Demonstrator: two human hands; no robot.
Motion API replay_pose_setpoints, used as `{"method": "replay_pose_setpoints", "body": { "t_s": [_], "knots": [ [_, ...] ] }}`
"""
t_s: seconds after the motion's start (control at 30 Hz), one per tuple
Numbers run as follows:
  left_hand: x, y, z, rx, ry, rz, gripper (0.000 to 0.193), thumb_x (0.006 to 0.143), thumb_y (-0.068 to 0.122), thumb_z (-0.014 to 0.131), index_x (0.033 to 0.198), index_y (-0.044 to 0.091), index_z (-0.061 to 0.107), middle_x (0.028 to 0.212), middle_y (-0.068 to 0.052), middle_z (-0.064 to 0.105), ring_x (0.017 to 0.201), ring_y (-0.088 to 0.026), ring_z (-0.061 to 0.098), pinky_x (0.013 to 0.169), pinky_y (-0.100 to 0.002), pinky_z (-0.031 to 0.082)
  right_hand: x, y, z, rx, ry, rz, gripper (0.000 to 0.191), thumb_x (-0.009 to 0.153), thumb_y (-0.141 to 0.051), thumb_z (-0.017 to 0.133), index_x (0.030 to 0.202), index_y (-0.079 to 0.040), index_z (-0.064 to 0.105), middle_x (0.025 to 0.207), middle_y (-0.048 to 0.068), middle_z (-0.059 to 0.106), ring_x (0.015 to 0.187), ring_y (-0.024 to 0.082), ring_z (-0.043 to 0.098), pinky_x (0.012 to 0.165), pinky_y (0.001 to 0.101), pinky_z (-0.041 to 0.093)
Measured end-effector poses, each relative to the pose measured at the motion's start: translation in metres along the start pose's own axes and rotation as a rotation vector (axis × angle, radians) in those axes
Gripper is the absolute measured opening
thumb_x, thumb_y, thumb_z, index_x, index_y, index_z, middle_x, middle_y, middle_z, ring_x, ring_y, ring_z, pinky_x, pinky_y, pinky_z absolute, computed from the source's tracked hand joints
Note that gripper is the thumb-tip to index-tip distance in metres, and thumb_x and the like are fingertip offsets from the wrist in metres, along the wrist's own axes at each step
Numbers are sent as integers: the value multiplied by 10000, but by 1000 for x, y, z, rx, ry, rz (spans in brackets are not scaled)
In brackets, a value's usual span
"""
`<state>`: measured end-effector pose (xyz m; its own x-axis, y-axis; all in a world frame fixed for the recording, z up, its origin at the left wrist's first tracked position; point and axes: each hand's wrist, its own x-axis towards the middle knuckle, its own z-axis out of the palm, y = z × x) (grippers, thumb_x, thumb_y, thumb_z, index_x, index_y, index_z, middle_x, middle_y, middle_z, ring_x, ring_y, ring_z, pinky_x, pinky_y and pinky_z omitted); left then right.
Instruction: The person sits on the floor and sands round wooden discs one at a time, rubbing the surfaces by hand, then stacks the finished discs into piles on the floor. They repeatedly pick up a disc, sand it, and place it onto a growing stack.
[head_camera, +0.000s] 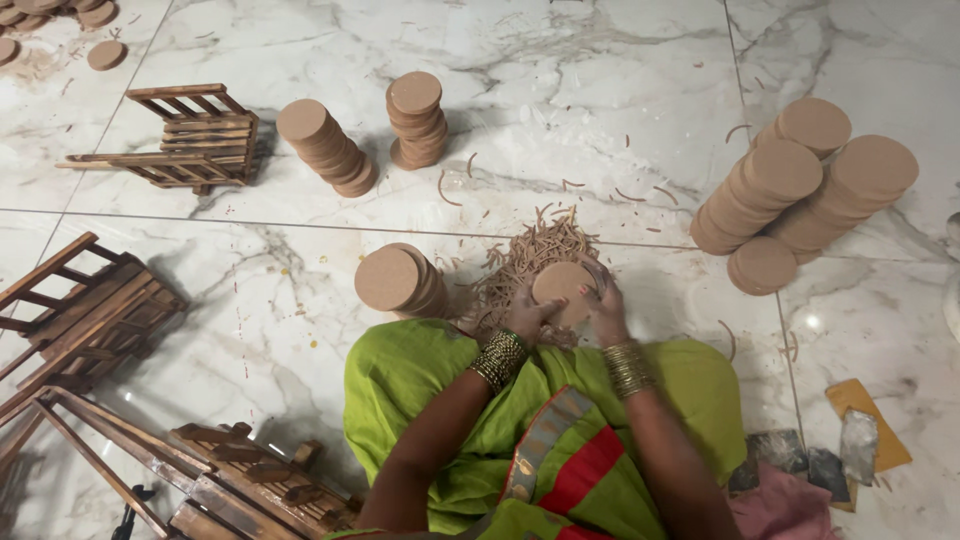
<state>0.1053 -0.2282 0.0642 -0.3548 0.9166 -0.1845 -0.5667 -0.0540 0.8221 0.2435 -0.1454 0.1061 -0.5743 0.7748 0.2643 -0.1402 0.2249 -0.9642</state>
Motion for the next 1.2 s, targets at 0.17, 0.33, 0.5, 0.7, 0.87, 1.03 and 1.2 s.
{"method": "replay_pose_setpoints", "body": {
  "t_s": [0.17, 0.33, 0.5, 0.7, 0.87, 1.03, 1.2],
  "knots": [
    [-7, 7, 4, 13, -45, -203, 512, 850, -18, 761, 1312, -58, 544, 1078, -222, 716, 829, -309, 743, 599, -382, 669, 0, -12, -6, -7, -48, 96, 555, 1032, -313, 566, 1510, -53, 458, 1527, 133, 509, 1403, 233, 465, 1158, 382, 377],
    [-3, 6, 2, -307, 212, -39, 434, 852, 28, 761, 1251, -13, 596, 1076, -156, 731, 861, -261, 753, 656, -366, 679, -12, -4, 42, -108, 107, 359, 613, 991, -257, 577, 1528, -87, 334, 1294, 137, 631, 1104, 233, 663, 922, 362, 549],
    [1, 8, 3, -254, 254, 68, 415, 867, 43, 778, 1239, -61, 627, 1101, -173, 732, 886, -255, 754, 717, -358, 676, -10, -2, 45, 282, 139, 179, 476, 959, 20, 635, 1421, 41, 520, 1358, 167, 650, 1186, 241, 642, 980, 353, 549],
    [0, 16, 5, 4, 173, -45, 435, 867, 55, 791, 1244, -76, 619, 1102, -206, 733, 886, -267, 769, 716, -349, 688, -7, -26, 20, 667, 207, 415, 607, 875, -24, 624, 1436, -144, 424, 1260, 71, 646, 1136, 236, 644, 863, 390, 598],
    [-6, 17, 13, 85, 15, -42, 488, 848, 58, 789, 1278, -76, 600, 1092, -198, 733, 785, -249, 763, 563, -322, 653, -2, -17, -10, 557, 105, 333, 415, 993, -79, 636, 1393, -67, 526, 1189, 71, 660, 996, 146, 651, 800, 302, 560],
    [-2, 15, 8, 218, -4, 35, 497, 868, 80, 798, 1297, -79, 604, 1072, -179, 744, 762, -224, 753, 523, -291, 629, 3, -1, -38, 303, 49, 491, 340, 944, -52, 669, 1272, -82, 588, 942, 19, 626, 717, 125, 617, 583, 326, 526],
    [-1, 11, 5, 192, -78, -3, 490, 861, 83, 790, 1289, -42, 585, 1069, -150, 746, 777, -198, 761, 547, -285, 645, -1, -12, -44, 302, -1, 564, 378, 903, -45, 644, 1268, -116, 579, 957, 32, 668, 683, 140, 619, 564, 309, 539]
  ]
}}
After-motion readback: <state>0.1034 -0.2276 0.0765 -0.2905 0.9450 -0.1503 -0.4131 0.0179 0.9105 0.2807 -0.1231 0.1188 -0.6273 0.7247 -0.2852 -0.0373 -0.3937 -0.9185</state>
